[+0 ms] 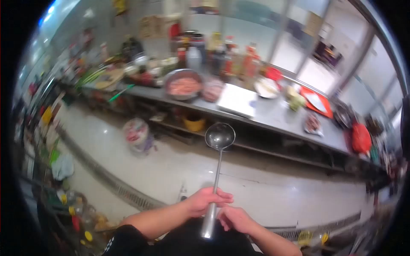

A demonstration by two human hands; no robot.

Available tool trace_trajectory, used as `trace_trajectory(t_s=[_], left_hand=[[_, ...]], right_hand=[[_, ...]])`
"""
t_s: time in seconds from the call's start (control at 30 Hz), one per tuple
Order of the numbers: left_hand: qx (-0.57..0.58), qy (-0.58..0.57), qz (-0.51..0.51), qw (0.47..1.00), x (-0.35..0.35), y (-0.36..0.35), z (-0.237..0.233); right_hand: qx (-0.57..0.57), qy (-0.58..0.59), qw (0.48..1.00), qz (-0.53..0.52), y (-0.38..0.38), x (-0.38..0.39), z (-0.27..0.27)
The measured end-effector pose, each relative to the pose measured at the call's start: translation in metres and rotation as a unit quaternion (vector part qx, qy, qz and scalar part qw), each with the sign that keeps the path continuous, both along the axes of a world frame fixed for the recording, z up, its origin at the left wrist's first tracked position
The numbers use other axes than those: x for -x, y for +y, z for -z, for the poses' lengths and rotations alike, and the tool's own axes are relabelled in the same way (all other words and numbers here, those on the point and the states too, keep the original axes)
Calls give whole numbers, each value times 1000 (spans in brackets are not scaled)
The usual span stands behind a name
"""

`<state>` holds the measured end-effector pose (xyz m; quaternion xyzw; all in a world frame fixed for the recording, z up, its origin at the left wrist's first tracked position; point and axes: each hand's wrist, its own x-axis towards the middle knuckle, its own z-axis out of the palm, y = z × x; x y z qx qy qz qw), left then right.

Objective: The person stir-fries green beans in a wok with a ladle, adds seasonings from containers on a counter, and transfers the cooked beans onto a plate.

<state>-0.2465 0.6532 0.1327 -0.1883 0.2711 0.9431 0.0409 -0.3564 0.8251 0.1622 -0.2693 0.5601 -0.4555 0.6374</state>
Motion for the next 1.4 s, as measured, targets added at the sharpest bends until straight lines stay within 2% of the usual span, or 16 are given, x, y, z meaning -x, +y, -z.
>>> trace_trajectory(t_s=[0.1, 0.17, 0.23, 0.27, 0.33, 0.37, 0.43, 0.6, 0.77, 0.97, 1.03, 1.1, 1.23, 1.3, 1.37, 1.4], left_hand=[[10, -58, -91, 994, -99, -109, -29], [-42, -164, -224, 960, -152, -161, -64], [-96, -151, -348, 920, -207, -195, -40], [-95, -156, -354, 917, -220, -208, -38], [28, -275, -420, 864, -247, -239, -41], [26, -279, -422, 862, -262, -254, -33], [78, -331, -481, 808, -288, -286, -15], [94, -323, -545, 768, -327, -379, -30], [121, -304, -558, 763, -342, -475, -70], [55, -220, -570, 789, -371, -583, -96], [77, -224, -532, 813, -381, -631, -91], [76, -240, -502, 827, -394, -676, -87], [52, -238, -436, 866, -400, -769, -87], [43, -254, -423, 869, -392, -798, -97], [71, -259, -384, 884, -387, -822, -94], [66, -261, -379, 885, -377, -831, -97]], right_hand=[[12, 60, 997, -43, -107, -35, -20], [-6, 64, 996, -68, -176, -44, -21], [-23, 66, 994, -82, -239, -47, -12], [-25, 70, 993, -91, -265, -47, -2], [-30, 56, 991, -115, -320, -54, 11], [-32, 52, 991, -119, -348, -57, 20], [-11, 76, 985, -157, -406, -58, 39], [-1, 75, 976, -206, -571, -52, 74], [29, 112, 971, -207, -732, -55, 84], [119, 124, 964, -201, -890, -72, 55], [90, 213, 949, -212, -936, -70, 37], [211, 258, 938, -96, -971, -61, 54], [114, 284, 952, 7, -1029, -6, 30], [141, 467, 872, 47, -1065, 40, 35], [40, 420, 901, 103, -1104, 79, 36], [19, 453, 884, 115, -1122, 98, 46]])
